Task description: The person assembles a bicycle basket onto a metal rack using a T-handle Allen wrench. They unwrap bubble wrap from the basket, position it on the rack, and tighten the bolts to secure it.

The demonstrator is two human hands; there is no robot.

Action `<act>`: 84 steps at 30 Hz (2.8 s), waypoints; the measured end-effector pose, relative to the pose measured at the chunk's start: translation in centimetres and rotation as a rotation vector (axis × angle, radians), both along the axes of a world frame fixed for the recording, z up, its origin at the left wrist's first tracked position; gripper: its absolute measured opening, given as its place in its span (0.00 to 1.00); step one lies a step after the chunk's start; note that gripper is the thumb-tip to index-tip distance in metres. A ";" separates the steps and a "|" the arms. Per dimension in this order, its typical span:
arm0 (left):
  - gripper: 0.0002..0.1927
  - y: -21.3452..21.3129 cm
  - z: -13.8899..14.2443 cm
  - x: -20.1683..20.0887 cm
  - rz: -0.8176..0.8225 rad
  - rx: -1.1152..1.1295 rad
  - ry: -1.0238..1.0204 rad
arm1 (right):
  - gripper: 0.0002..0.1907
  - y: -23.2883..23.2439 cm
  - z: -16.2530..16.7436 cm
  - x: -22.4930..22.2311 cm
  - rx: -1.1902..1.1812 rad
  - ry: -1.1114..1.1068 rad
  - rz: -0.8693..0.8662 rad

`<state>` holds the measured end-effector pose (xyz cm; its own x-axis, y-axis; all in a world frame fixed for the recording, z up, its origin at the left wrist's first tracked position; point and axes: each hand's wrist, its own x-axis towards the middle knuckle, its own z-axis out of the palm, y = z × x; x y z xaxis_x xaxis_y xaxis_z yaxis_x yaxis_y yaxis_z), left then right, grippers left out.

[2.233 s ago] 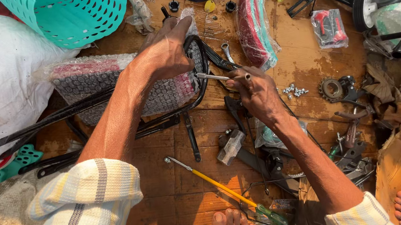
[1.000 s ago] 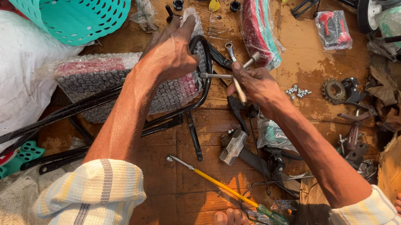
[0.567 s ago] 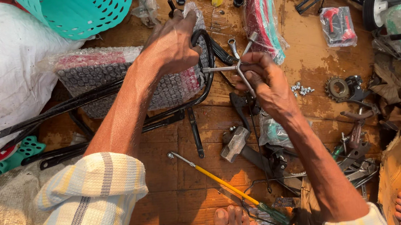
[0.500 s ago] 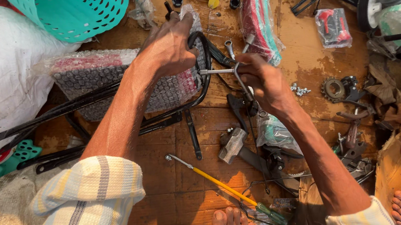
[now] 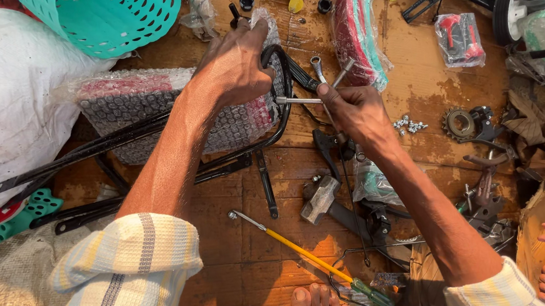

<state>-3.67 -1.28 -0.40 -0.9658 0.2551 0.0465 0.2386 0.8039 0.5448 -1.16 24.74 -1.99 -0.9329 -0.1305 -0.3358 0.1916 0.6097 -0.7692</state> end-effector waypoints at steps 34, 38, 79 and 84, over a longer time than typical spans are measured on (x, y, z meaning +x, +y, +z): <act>0.32 0.2 0.2 -0.1 0.053 0.004 -0.085 | 0.15 -0.8 -0.1 2.2 -0.503 0.082 -0.157; 0.28 0.1 0.4 -0.2 -0.003 -0.046 -0.092 | 0.18 0.7 -0.2 1.5 -0.567 0.176 0.293; 0.37 0.3 -0.7 0.3 -0.022 0.079 0.060 | 0.20 -0.4 0.0 -2.9 -0.180 -0.322 0.050; 0.41 0.3 -0.9 0.2 -0.017 0.066 0.090 | 0.23 0.4 0.6 -2.5 -0.735 -0.757 0.023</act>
